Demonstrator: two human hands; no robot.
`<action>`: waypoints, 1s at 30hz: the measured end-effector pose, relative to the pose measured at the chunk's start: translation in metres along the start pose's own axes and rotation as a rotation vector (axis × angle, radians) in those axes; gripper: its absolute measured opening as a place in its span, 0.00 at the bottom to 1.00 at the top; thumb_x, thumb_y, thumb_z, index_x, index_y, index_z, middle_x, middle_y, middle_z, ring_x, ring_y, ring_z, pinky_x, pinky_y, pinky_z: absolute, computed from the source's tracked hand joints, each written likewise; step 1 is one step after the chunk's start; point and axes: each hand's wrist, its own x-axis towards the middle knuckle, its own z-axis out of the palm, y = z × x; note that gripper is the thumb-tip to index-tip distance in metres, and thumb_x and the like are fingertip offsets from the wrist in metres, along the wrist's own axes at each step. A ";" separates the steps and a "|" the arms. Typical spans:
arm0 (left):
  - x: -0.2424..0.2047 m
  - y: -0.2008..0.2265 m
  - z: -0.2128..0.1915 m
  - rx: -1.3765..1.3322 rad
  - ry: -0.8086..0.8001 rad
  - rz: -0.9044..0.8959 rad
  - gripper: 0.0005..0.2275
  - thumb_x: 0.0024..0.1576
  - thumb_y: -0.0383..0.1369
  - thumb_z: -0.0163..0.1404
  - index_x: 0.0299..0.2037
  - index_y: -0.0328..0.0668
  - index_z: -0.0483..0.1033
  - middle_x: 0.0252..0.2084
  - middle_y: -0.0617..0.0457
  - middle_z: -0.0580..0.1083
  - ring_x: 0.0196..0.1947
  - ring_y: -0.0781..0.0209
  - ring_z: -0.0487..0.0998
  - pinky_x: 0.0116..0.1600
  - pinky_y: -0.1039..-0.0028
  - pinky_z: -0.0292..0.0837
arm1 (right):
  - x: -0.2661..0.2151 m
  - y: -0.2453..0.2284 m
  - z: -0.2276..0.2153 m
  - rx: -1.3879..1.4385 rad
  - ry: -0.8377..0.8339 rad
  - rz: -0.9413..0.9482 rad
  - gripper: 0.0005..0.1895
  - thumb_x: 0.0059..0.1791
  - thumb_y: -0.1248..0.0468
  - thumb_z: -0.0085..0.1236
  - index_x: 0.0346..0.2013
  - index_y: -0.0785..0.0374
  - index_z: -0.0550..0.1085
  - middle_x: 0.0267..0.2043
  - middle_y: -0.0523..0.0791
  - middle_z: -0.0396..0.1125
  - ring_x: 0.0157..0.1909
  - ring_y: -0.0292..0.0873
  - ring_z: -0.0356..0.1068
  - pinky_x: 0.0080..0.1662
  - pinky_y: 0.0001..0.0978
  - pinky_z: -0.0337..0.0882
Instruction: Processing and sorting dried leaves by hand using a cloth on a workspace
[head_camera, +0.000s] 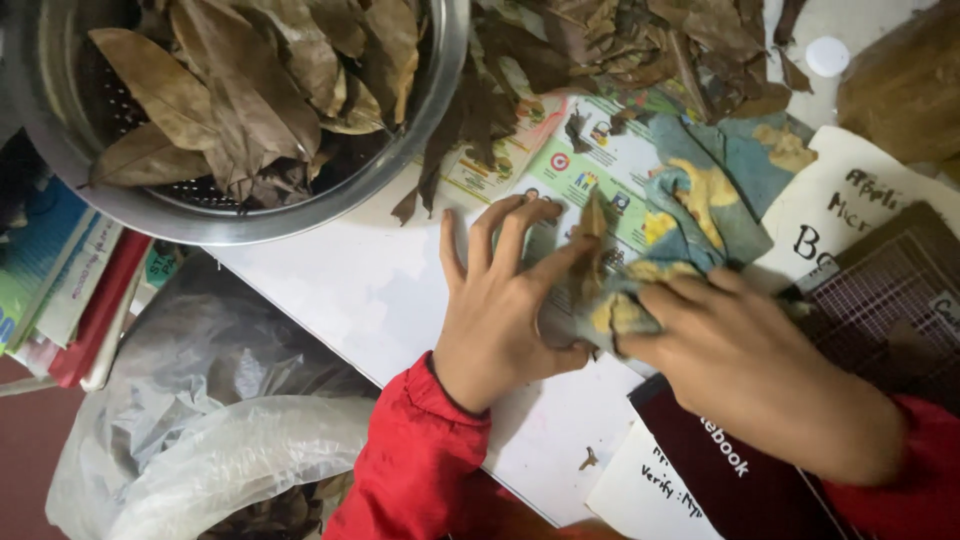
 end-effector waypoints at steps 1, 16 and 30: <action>0.001 -0.001 -0.001 0.003 0.006 -0.005 0.44 0.22 0.52 0.68 0.58 0.59 0.75 0.65 0.52 0.62 0.69 0.42 0.56 0.68 0.25 0.37 | -0.003 0.003 0.002 -0.003 0.002 -0.007 0.19 0.33 0.65 0.60 0.35 0.40 0.80 0.53 0.49 0.72 0.57 0.51 0.71 0.49 0.47 0.69; 0.003 0.008 0.010 -0.068 0.177 -0.057 0.17 0.49 0.53 0.60 0.40 0.55 0.81 0.59 0.50 0.67 0.67 0.42 0.60 0.67 0.20 0.38 | -0.004 0.042 0.000 0.399 -0.262 -0.218 0.10 0.43 0.63 0.53 0.22 0.46 0.80 0.39 0.37 0.71 0.47 0.43 0.70 0.60 0.59 0.59; -0.018 0.013 0.016 0.326 0.220 0.262 0.05 0.66 0.30 0.49 0.43 0.49 0.79 0.55 0.58 0.73 0.50 0.55 0.70 0.47 0.60 0.62 | 0.013 0.055 0.006 0.234 0.303 -0.121 0.11 0.40 0.66 0.66 0.36 0.51 0.81 0.39 0.41 0.76 0.37 0.40 0.73 0.41 0.38 0.73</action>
